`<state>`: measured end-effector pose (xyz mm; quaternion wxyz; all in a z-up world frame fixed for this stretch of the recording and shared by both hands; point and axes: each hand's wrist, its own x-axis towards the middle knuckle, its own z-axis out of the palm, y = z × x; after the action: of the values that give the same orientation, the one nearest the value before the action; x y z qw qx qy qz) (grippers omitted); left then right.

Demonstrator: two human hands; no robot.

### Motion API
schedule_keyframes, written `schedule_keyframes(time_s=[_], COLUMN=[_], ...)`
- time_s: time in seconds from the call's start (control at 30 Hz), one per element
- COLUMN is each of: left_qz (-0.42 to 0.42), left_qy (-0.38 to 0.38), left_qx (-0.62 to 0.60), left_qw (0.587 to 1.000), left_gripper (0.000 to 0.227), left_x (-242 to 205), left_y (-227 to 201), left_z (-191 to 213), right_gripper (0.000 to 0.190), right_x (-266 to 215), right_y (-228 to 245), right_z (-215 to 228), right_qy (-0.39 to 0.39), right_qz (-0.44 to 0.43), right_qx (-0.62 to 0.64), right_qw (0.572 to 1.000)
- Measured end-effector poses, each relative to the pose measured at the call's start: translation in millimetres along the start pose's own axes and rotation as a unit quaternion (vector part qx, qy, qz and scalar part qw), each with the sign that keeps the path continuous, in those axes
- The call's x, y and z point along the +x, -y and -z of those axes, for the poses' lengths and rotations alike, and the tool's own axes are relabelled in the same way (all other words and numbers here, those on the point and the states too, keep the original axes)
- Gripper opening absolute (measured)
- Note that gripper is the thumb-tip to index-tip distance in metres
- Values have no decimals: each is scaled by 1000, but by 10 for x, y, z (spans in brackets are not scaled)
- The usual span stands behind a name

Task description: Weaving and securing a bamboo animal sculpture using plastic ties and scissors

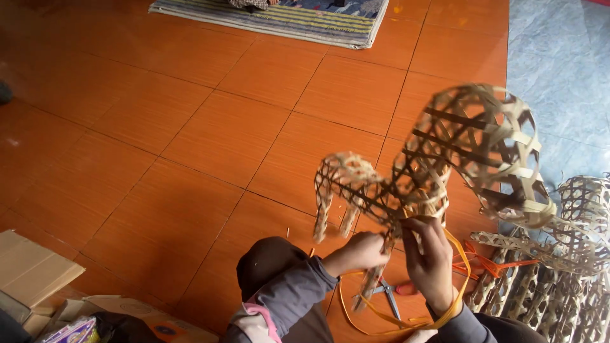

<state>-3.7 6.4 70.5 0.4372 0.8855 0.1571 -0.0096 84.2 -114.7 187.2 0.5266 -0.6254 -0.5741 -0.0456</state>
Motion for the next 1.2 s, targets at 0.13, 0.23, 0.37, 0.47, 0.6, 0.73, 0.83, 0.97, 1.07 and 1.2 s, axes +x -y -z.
schedule_keyframes(time_s=[0.13, 0.23, 0.37, 0.47, 0.6, 0.73, 0.83, 0.97, 1.07, 1.2], left_qz=[52, 115, 253, 298, 19, -35, -88, -112, -119, -90], left_qy=[-9, -27, 6, 56, -238, -221, -314, -358, -360, -322], left_qx=[23, -30, -80, 76, 129, 41, 124, 179, 188, 190], left_qw=[998, 993, 964, 950, 963, 974, 937, 909, 906, 923], left_gripper=[12, 8, 36, 35, 41, 56, 27, 21, 19, 20], left_x=[313, 414, 365, 375, 277, 198, 387, 343, 229, 167], left_y=[221, 261, 43, -63, 142, -306, -182, -288, -435, -497], left_z=[26, 133, 316, 457, 563, 608, 409, 426, 463, 507], right_gripper=[21, 29, 32, 39, 43, 53, 48, 21, 16, 35], right_x=[-105, -310, -718, -847, -974, -1011, -1064, -1537, -2695, -3620], right_y=[55, -87, -357, -442, -495, -364, -221, -383, -1585, -2642], right_z=[-154, -361, -627, -705, -775, -849, -843, -1006, -1616, -1741], right_qy=[27, 76, 127, 128, 93, 90, 68, 87, 191, 232], right_qz=[26, -18, -78, -96, -61, -69, -38, 4, -189, -381], right_qx=[-6, -12, -118, -132, -160, -194, -132, -11, -139, -303], right_qw=[999, 997, 982, 978, 981, 974, 988, 996, 953, 842])
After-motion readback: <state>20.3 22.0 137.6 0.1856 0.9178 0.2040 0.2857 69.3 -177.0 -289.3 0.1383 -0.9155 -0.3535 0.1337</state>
